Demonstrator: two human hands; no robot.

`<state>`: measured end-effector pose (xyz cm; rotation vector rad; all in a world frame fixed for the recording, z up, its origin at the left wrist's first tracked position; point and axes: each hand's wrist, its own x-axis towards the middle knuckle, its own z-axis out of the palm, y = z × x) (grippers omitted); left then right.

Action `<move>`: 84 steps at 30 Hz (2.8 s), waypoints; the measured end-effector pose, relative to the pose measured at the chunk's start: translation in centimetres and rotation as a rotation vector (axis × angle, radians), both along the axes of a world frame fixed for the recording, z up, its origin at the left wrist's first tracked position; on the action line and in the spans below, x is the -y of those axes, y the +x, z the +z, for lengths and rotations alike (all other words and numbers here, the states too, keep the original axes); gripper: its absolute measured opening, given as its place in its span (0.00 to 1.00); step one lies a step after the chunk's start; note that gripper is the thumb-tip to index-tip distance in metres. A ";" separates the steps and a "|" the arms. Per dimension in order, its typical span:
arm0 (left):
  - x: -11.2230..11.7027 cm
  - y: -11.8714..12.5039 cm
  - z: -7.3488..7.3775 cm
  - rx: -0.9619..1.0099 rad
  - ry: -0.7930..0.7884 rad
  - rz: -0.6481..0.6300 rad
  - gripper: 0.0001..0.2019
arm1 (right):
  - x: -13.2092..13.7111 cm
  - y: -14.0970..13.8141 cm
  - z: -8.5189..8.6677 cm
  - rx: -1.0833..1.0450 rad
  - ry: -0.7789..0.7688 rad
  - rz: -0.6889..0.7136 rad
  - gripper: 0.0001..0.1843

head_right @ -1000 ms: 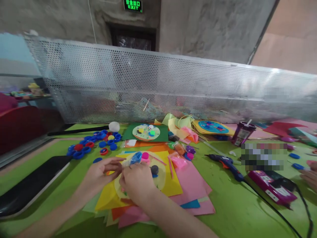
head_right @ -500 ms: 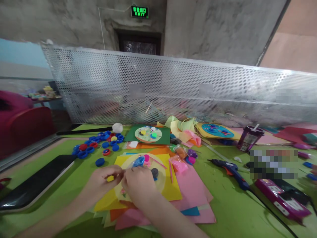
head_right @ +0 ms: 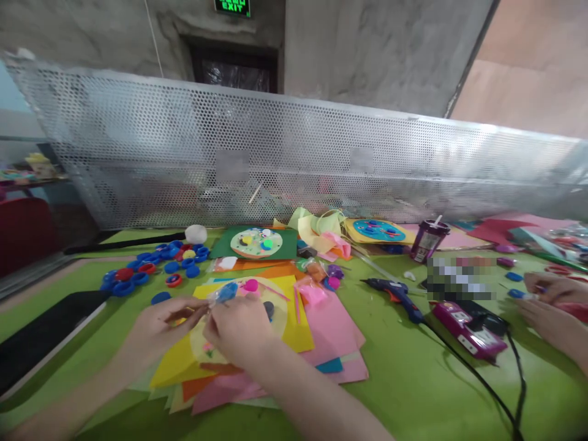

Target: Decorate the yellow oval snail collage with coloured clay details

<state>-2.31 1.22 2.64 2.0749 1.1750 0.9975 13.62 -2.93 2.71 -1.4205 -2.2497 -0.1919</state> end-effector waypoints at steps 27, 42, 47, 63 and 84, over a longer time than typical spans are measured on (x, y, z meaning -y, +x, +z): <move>-0.3 -1.2 0.1 -0.076 0.224 -0.013 0.17 | -0.5 2.7 -0.1 -0.055 -0.105 0.081 0.22; 0.8 -0.1 0.4 0.024 -0.023 0.121 0.46 | -0.2 1.8 -0.5 -0.046 -0.096 0.117 0.23; 0.5 -0.1 0.0 0.110 -0.070 0.097 0.45 | -0.1 1.5 -0.5 -0.031 -0.071 0.125 0.22; 0.9 0.0 -0.3 0.158 -0.012 0.073 0.46 | 0.1 1.9 0.0 -0.137 -0.119 0.092 0.22; 1.4 0.6 0.1 0.421 -0.188 0.075 0.42 | -0.1 2.0 -0.3 -0.212 -0.115 0.072 0.22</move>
